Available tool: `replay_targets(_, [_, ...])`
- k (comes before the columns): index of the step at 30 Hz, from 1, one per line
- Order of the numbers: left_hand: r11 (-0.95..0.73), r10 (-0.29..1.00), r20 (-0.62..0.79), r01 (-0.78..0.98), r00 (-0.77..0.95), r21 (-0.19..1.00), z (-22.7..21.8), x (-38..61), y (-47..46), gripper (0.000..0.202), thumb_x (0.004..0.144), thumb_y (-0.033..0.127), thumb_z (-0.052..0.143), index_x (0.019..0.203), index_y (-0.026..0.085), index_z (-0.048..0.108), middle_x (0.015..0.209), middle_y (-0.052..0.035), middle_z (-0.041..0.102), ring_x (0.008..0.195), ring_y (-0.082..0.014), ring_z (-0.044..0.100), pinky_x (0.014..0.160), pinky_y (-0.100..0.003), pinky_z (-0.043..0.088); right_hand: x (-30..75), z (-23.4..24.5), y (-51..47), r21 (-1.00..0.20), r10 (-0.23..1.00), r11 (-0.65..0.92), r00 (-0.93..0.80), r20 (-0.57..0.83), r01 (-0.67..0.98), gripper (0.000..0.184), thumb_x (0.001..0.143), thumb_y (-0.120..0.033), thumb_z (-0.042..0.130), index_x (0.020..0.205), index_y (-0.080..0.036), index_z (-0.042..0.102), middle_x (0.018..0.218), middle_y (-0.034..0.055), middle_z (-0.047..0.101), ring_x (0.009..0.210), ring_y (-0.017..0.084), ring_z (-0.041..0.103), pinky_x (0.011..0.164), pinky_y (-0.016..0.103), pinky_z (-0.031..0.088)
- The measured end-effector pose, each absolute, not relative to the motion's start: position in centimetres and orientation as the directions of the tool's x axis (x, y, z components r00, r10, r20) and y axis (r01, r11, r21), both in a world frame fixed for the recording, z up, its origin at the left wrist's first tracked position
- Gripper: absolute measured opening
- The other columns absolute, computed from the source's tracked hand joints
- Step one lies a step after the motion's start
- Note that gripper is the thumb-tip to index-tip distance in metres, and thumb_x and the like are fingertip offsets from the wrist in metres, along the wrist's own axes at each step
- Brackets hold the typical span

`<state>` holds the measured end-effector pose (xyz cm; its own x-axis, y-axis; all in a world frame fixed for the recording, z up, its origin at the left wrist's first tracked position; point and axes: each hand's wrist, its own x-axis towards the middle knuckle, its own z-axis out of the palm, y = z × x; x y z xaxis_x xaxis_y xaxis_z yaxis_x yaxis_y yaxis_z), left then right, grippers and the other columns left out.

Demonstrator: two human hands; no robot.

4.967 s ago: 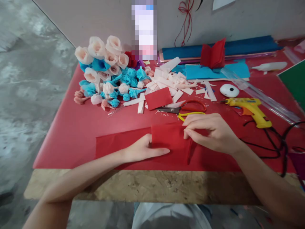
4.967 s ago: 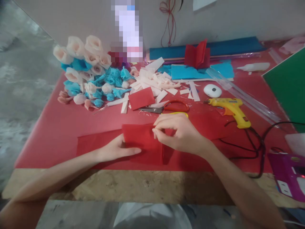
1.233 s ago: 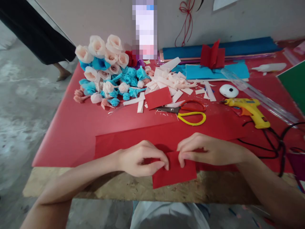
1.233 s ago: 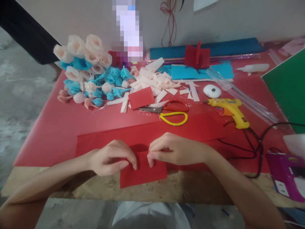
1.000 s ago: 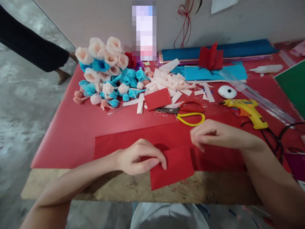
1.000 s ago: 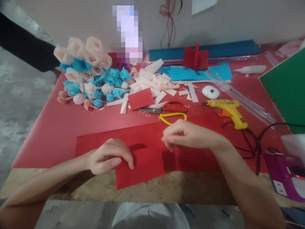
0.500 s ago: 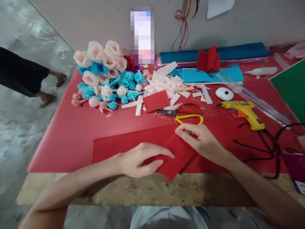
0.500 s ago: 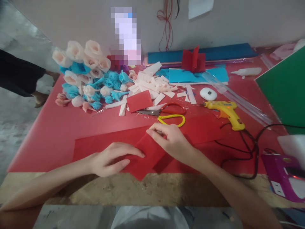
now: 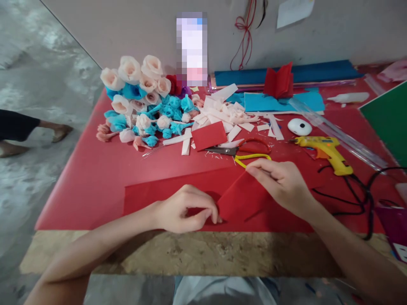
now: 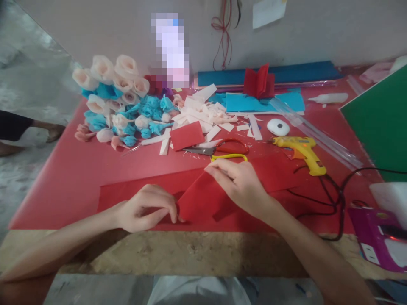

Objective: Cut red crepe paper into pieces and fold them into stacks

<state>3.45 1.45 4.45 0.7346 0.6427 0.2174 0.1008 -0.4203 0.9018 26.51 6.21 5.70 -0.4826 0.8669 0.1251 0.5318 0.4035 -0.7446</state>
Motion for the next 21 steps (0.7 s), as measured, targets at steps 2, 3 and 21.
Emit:
replay_targets(2, [-0.425,0.637,0.220,0.099,0.738,0.900,4.3,3.3,1.4,0.026,0.083,0.012,0.037,0.066,0.015,0.056,0.061,-0.0073,0.066,0.056,-0.0120,0.062,0.056,-0.019,0.048,27.2,6.2,6.7,-0.710,0.894,0.390,-0.427,0.139,0.586,0.023,0.089,-0.035,0.045,0.077,-0.021,0.059,0.055,-0.0023,0.055,0.046,0.010,0.047,0.045,0.023,0.032])
replay_targets(3, [-0.424,0.673,0.218,0.127,0.707,0.897,4.2,3.2,1.4,0.028,0.084,0.012,0.037,0.061,0.015,0.053,0.055,-0.0051,0.063,0.051,-0.0106,0.058,0.053,-0.018,0.046,27.4,6.3,6.7,-0.694,0.893,0.403,-0.424,0.153,0.596,0.024,0.089,-0.036,0.045,0.077,-0.021,0.059,0.053,-0.0026,0.054,0.044,0.010,0.045,0.045,0.024,0.031])
replay_targets(21, [-0.290,0.690,-0.053,0.342,0.722,0.894,6.0,3.8,0.5,0.041,0.095,0.026,0.034,0.067,0.013,0.062,0.045,0.0013,0.057,0.041,-0.0064,0.053,0.051,-0.017,0.044,26.4,4.1,7.4,-0.690,0.881,0.436,-0.431,0.195,0.578,0.023,0.091,-0.034,0.041,0.080,-0.019,0.056,0.055,-0.0038,0.052,0.046,0.009,0.045,0.048,0.022,0.032])
